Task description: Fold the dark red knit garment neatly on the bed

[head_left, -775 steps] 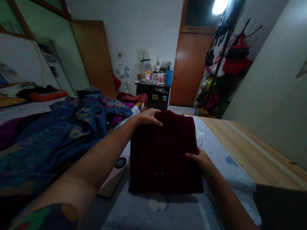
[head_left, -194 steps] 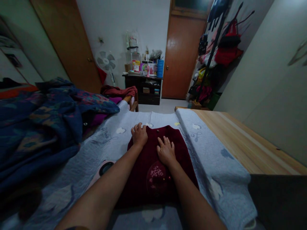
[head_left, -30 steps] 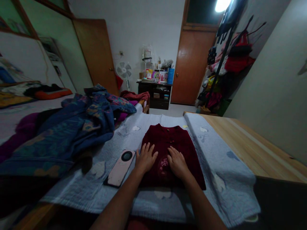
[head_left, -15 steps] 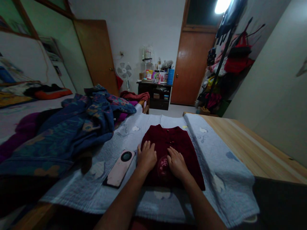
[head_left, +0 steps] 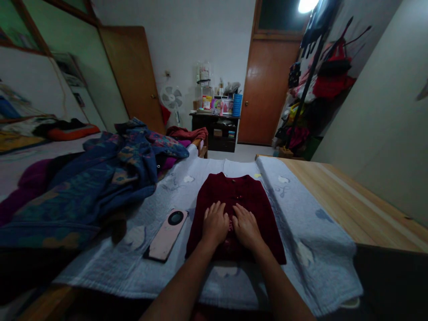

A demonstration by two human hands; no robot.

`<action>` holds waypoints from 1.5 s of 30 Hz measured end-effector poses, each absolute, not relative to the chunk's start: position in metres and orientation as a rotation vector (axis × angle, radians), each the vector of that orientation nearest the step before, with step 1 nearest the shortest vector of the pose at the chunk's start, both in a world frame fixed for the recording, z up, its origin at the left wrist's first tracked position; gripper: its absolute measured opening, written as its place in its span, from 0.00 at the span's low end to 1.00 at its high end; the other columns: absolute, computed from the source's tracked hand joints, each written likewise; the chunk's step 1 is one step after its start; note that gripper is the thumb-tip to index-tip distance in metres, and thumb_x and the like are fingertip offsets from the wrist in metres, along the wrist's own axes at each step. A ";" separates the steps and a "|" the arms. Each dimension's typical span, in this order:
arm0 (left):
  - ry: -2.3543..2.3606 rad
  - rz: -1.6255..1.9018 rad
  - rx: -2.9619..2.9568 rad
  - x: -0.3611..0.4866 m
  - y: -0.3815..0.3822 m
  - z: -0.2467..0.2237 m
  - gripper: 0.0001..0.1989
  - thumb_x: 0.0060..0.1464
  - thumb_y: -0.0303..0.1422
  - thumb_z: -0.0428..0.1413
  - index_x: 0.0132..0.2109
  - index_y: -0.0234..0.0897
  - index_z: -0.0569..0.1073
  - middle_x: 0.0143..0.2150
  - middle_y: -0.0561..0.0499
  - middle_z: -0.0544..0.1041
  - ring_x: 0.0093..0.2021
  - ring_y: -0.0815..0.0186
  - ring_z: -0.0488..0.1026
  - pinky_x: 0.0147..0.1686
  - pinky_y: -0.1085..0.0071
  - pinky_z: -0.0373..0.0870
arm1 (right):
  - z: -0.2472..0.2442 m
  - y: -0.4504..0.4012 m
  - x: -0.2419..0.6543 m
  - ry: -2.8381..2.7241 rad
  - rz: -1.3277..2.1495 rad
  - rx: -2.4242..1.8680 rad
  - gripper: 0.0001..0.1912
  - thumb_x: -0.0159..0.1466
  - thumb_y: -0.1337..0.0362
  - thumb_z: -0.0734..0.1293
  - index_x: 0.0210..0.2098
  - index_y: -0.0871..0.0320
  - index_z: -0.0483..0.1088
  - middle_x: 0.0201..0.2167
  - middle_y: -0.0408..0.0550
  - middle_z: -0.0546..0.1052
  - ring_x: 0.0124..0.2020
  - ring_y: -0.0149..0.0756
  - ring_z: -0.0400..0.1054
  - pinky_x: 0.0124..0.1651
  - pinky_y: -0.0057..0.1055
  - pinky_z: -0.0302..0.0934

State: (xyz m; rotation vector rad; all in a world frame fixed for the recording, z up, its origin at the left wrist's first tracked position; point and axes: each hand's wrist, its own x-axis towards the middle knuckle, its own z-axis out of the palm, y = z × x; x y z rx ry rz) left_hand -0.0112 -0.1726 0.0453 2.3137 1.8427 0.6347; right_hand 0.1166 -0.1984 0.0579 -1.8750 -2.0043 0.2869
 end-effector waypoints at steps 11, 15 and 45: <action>1.856 0.424 2.428 -0.017 -0.173 0.044 0.27 0.63 0.42 0.40 0.65 0.39 0.57 0.67 0.44 0.58 0.66 0.53 0.53 0.62 0.53 0.50 | 0.057 -0.199 0.117 -2.016 0.276 -1.873 0.25 0.67 0.62 0.53 0.61 0.61 0.60 0.64 0.52 0.59 0.65 0.40 0.52 0.65 0.45 0.43; 1.785 0.414 2.486 -0.026 -0.174 0.043 0.28 0.63 0.45 0.38 0.66 0.39 0.56 0.68 0.45 0.56 0.67 0.55 0.51 0.63 0.54 0.48 | 0.056 -0.199 0.117 -2.006 0.281 -1.860 0.25 0.67 0.62 0.53 0.61 0.61 0.60 0.64 0.52 0.60 0.64 0.42 0.52 0.65 0.46 0.43; 1.808 0.386 2.317 -0.030 -0.178 0.048 0.31 0.60 0.52 0.40 0.67 0.47 0.53 0.69 0.49 0.52 0.68 0.47 0.44 0.59 0.37 0.43 | 0.036 -0.212 0.145 -1.670 0.448 -1.394 0.22 0.67 0.56 0.54 0.53 0.57 0.69 0.54 0.53 0.71 0.57 0.41 0.63 0.61 0.44 0.55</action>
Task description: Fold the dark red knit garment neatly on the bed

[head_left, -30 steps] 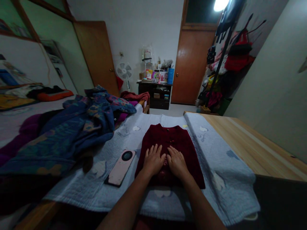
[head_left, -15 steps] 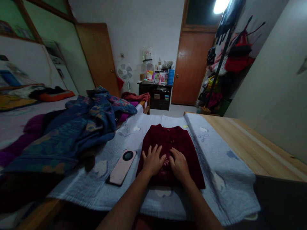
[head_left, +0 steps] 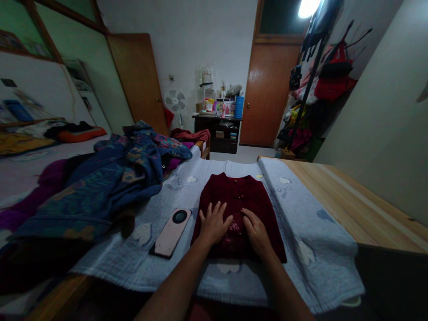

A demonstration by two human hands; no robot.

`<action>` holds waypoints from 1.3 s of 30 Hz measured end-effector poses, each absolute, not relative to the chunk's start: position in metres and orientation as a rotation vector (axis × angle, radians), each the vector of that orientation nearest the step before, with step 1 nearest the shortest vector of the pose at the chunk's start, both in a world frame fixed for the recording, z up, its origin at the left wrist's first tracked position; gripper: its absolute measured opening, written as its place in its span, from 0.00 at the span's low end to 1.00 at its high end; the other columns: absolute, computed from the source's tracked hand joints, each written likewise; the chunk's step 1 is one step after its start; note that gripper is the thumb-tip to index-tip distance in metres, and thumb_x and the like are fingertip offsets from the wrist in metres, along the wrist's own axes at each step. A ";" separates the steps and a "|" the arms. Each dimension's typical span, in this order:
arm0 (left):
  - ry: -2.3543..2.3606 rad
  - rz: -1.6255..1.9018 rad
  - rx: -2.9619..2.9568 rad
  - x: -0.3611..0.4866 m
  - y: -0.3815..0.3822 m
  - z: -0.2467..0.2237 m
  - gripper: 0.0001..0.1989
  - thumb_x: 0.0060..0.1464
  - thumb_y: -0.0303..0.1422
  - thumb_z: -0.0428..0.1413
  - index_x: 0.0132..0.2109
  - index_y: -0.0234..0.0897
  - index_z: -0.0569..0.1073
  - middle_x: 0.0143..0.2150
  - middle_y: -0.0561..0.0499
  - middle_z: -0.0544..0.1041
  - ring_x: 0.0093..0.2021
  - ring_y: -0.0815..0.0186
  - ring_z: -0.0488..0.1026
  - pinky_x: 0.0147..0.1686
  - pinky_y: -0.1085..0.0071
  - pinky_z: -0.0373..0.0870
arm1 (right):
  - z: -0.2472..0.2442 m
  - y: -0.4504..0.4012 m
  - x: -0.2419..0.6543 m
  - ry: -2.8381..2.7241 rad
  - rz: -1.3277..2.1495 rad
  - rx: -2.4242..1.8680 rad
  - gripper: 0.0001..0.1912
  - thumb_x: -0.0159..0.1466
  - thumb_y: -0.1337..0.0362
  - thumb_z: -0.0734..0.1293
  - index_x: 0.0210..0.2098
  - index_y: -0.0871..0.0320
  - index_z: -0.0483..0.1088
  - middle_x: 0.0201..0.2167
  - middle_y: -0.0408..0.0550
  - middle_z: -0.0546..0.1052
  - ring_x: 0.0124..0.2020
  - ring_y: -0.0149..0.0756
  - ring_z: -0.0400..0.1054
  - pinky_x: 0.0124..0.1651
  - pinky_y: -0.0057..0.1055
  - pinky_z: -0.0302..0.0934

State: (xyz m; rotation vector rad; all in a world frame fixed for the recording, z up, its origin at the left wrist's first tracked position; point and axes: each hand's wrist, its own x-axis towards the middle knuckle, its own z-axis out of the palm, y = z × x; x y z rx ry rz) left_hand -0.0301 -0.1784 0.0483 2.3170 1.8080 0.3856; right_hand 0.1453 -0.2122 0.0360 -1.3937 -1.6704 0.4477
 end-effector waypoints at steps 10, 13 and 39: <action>1.806 0.405 2.328 -0.031 -0.178 0.046 0.31 0.60 0.52 0.39 0.67 0.48 0.53 0.69 0.49 0.53 0.68 0.48 0.45 0.59 0.37 0.43 | 0.025 -0.213 0.153 -1.698 0.231 -1.499 0.20 0.65 0.65 0.53 0.50 0.61 0.70 0.51 0.54 0.73 0.54 0.39 0.65 0.60 0.42 0.56; 1.807 0.383 2.336 -0.031 -0.178 0.047 0.31 0.60 0.52 0.39 0.67 0.47 0.53 0.69 0.49 0.52 0.68 0.48 0.45 0.59 0.38 0.44 | 0.023 -0.213 0.155 -1.720 0.174 -1.529 0.20 0.64 0.67 0.53 0.50 0.60 0.70 0.51 0.54 0.73 0.55 0.39 0.65 0.60 0.43 0.56; 1.790 0.396 2.327 -0.032 -0.176 0.045 0.31 0.60 0.52 0.38 0.67 0.47 0.53 0.69 0.50 0.52 0.68 0.48 0.44 0.59 0.36 0.42 | 0.006 -0.228 0.193 -1.888 -0.048 -1.747 0.23 0.67 0.60 0.54 0.57 0.61 0.65 0.60 0.53 0.65 0.64 0.42 0.53 0.64 0.45 0.49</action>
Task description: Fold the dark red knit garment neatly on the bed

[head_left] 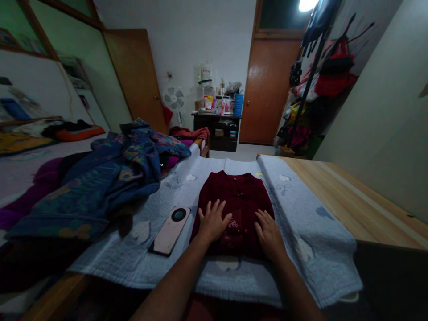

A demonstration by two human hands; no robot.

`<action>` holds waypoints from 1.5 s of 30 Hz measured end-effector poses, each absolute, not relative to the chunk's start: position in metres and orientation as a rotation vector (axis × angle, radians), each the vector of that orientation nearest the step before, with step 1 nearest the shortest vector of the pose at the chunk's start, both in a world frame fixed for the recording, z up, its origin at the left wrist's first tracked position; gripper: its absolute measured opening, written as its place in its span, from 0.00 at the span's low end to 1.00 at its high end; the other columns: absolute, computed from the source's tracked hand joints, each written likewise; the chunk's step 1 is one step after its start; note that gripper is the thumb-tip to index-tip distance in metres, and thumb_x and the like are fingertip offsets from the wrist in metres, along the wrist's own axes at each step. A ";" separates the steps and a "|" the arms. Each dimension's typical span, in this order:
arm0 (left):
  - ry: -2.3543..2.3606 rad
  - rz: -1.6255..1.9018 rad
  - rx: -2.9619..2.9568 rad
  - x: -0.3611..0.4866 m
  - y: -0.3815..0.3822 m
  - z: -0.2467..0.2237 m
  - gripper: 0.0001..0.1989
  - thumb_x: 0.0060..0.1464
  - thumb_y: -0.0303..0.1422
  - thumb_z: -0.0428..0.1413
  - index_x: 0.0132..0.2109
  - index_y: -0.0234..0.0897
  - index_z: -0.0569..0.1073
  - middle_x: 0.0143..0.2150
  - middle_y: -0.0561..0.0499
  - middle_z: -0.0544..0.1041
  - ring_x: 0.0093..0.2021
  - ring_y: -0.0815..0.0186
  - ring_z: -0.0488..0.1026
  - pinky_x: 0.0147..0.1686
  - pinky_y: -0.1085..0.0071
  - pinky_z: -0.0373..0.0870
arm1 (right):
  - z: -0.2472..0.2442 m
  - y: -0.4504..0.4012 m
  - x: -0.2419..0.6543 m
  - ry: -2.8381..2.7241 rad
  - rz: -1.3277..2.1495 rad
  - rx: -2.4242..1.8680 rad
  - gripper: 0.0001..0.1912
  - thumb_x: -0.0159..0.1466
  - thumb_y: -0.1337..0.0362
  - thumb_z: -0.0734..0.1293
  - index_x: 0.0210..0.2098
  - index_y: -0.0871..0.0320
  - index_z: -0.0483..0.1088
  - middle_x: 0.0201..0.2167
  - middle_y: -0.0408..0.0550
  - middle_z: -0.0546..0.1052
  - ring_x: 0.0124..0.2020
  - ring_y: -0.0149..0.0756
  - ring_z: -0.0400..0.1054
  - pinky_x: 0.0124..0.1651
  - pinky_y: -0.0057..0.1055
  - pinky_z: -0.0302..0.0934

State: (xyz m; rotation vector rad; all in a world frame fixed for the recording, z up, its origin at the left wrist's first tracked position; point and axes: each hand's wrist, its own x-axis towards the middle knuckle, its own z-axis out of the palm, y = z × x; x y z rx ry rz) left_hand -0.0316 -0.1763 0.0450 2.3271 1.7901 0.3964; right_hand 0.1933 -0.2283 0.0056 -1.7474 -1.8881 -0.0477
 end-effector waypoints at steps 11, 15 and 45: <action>1.814 0.325 2.337 -0.032 -0.176 0.046 0.32 0.60 0.53 0.36 0.67 0.48 0.51 0.70 0.51 0.51 0.68 0.48 0.43 0.60 0.37 0.43 | 0.034 -0.226 0.195 -1.976 -0.028 -1.860 0.21 0.65 0.61 0.56 0.52 0.65 0.69 0.55 0.60 0.70 0.57 0.48 0.63 0.60 0.47 0.55; 1.826 0.312 2.343 -0.032 -0.176 0.045 0.32 0.60 0.53 0.36 0.67 0.48 0.51 0.70 0.52 0.50 0.68 0.48 0.43 0.60 0.37 0.44 | 0.059 -0.209 0.166 -1.913 0.061 -1.631 0.19 0.66 0.64 0.54 0.49 0.62 0.70 0.53 0.58 0.72 0.56 0.44 0.64 0.60 0.44 0.55; 1.848 0.254 2.366 -0.037 -0.173 0.045 0.34 0.60 0.55 0.35 0.67 0.47 0.51 0.70 0.48 0.51 0.68 0.51 0.45 0.61 0.44 0.47 | 0.045 -0.186 0.137 -2.044 0.389 -1.626 0.25 0.66 0.62 0.53 0.60 0.61 0.61 0.64 0.54 0.59 0.65 0.41 0.51 0.66 0.45 0.45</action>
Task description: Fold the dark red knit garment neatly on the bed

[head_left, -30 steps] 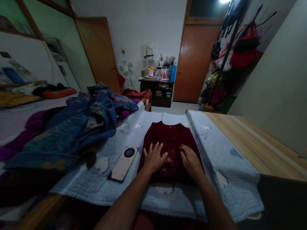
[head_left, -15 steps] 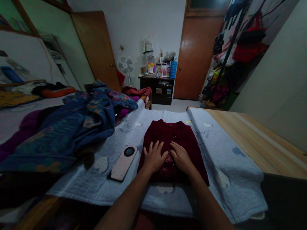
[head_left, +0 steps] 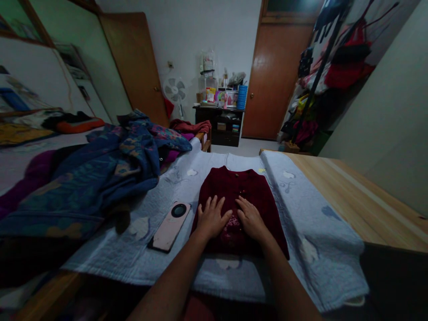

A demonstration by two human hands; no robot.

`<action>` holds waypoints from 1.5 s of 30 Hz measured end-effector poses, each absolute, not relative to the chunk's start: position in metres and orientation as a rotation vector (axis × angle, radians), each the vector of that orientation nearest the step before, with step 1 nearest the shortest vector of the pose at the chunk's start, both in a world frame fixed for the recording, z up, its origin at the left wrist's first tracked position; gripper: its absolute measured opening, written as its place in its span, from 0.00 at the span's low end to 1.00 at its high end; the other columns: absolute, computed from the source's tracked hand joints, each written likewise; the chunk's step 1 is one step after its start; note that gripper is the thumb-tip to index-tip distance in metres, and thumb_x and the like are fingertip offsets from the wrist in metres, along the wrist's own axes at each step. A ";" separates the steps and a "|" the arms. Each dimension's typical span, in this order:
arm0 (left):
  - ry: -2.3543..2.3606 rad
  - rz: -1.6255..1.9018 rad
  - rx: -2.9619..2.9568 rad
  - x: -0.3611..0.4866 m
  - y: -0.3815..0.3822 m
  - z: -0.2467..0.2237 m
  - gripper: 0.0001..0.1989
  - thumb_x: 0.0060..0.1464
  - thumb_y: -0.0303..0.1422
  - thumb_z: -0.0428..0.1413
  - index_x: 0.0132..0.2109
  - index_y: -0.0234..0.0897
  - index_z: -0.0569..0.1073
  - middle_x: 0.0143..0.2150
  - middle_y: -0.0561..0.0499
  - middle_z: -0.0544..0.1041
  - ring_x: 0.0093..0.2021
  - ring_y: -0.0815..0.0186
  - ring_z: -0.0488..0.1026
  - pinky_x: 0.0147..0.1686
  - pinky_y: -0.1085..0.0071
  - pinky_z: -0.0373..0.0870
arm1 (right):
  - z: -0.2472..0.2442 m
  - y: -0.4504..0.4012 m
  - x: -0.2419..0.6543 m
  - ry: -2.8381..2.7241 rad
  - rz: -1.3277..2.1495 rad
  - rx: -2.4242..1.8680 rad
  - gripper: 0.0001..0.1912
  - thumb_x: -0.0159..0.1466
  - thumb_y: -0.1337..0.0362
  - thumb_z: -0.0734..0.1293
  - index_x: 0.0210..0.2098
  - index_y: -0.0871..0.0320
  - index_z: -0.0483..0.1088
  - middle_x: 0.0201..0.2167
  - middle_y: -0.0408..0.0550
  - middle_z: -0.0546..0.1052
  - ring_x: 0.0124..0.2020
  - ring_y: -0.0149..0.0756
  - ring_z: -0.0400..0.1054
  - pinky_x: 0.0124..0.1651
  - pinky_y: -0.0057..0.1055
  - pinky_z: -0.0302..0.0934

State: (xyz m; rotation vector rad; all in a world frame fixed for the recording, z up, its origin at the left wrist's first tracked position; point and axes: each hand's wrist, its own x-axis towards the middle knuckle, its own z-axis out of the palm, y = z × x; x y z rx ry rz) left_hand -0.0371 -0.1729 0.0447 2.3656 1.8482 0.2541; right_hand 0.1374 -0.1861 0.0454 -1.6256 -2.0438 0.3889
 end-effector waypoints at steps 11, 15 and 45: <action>2.004 0.297 2.334 -0.043 -0.173 0.044 0.31 0.61 0.52 0.37 0.66 0.45 0.55 0.68 0.43 0.54 0.67 0.51 0.49 0.61 0.53 0.49 | 0.045 -0.186 0.139 -2.049 0.384 -1.606 0.24 0.66 0.64 0.53 0.60 0.60 0.62 0.63 0.55 0.61 0.65 0.41 0.52 0.65 0.46 0.46; 2.066 0.287 2.274 -0.050 -0.168 0.045 0.31 0.61 0.52 0.37 0.66 0.46 0.55 0.69 0.43 0.53 0.66 0.49 0.51 0.58 0.51 0.54 | 0.048 -0.186 0.138 -2.060 0.398 -1.612 0.24 0.66 0.64 0.53 0.59 0.61 0.62 0.63 0.55 0.60 0.65 0.41 0.51 0.66 0.45 0.46; 2.140 0.201 2.352 -0.039 -0.094 0.056 0.18 0.57 0.28 0.44 0.54 0.32 0.64 0.52 0.37 0.67 0.46 0.57 0.72 0.40 0.66 0.69 | 0.040 -0.181 0.143 -2.063 0.426 -1.577 0.24 0.65 0.65 0.54 0.59 0.59 0.63 0.63 0.53 0.60 0.65 0.41 0.51 0.65 0.45 0.46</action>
